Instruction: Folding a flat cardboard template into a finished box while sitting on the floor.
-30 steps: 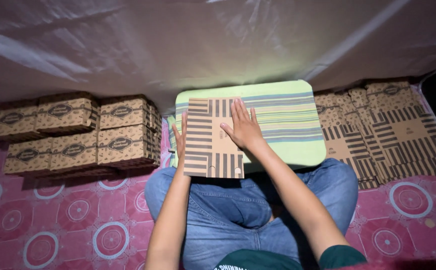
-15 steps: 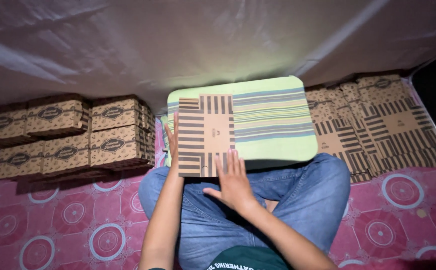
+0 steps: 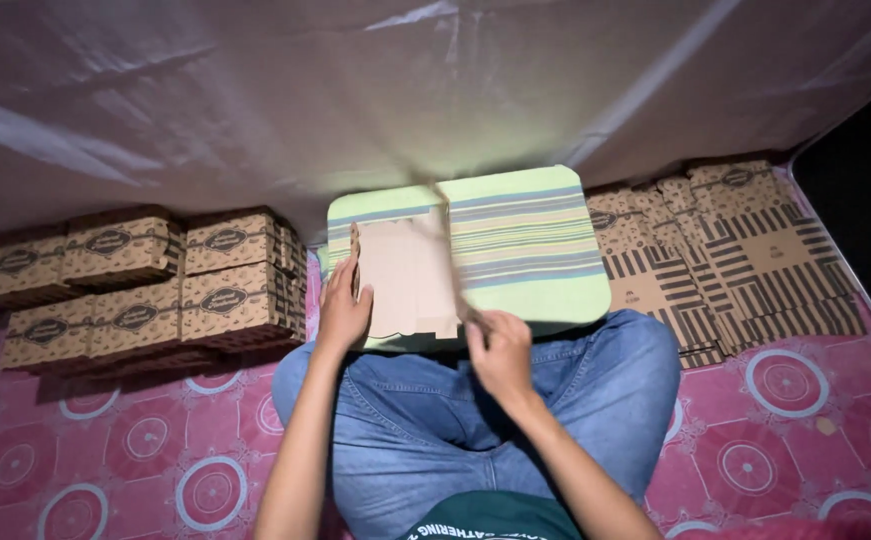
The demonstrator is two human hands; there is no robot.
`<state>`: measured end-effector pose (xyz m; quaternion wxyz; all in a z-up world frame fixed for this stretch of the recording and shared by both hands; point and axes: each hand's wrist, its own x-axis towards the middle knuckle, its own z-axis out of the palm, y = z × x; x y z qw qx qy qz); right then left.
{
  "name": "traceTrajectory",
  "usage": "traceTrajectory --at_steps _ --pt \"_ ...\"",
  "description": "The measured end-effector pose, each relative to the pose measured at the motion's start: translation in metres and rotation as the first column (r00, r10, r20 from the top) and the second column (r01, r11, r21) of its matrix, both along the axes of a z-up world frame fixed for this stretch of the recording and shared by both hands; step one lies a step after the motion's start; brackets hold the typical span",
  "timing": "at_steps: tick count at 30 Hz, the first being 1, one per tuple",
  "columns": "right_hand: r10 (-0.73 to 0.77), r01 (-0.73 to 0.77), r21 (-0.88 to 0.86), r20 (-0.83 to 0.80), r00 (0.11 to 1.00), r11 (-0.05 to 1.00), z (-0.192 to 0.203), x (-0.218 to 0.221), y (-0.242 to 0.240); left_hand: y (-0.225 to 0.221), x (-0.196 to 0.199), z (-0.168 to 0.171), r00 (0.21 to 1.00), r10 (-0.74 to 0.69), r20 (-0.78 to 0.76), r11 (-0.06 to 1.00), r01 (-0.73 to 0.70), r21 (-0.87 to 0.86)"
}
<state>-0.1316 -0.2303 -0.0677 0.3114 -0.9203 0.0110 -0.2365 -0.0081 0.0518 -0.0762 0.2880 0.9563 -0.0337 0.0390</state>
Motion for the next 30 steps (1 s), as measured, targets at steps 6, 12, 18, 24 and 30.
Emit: traceTrajectory --at_steps 6,12,18,24,30 --pt "-0.083 0.325 0.584 -0.402 0.912 0.744 -0.007 -0.028 -0.04 -0.004 -0.052 0.025 0.998 -0.019 -0.053 0.99 0.027 0.14" --pt "0.094 0.385 0.915 -0.376 0.922 -0.119 0.007 -0.025 -0.033 -0.023 -0.066 0.038 0.967 0.174 0.185 0.962 -0.127 -0.243" --pt "0.036 0.356 0.932 -0.354 0.934 -0.069 -0.011 -0.021 -0.063 -0.052 -0.077 0.055 0.957 0.284 -0.059 0.669 -0.242 -0.703" --pt "0.14 0.418 0.908 -0.414 0.899 0.003 -0.017 -0.038 -0.06 -0.082 -0.079 0.045 0.984 0.101 -0.145 0.326 -0.17 -0.93" --pt "0.172 0.43 0.903 -0.425 0.889 0.009 -0.018 -0.041 -0.046 -0.147 -0.07 0.055 0.981 0.018 -0.194 0.522 -0.175 -0.835"
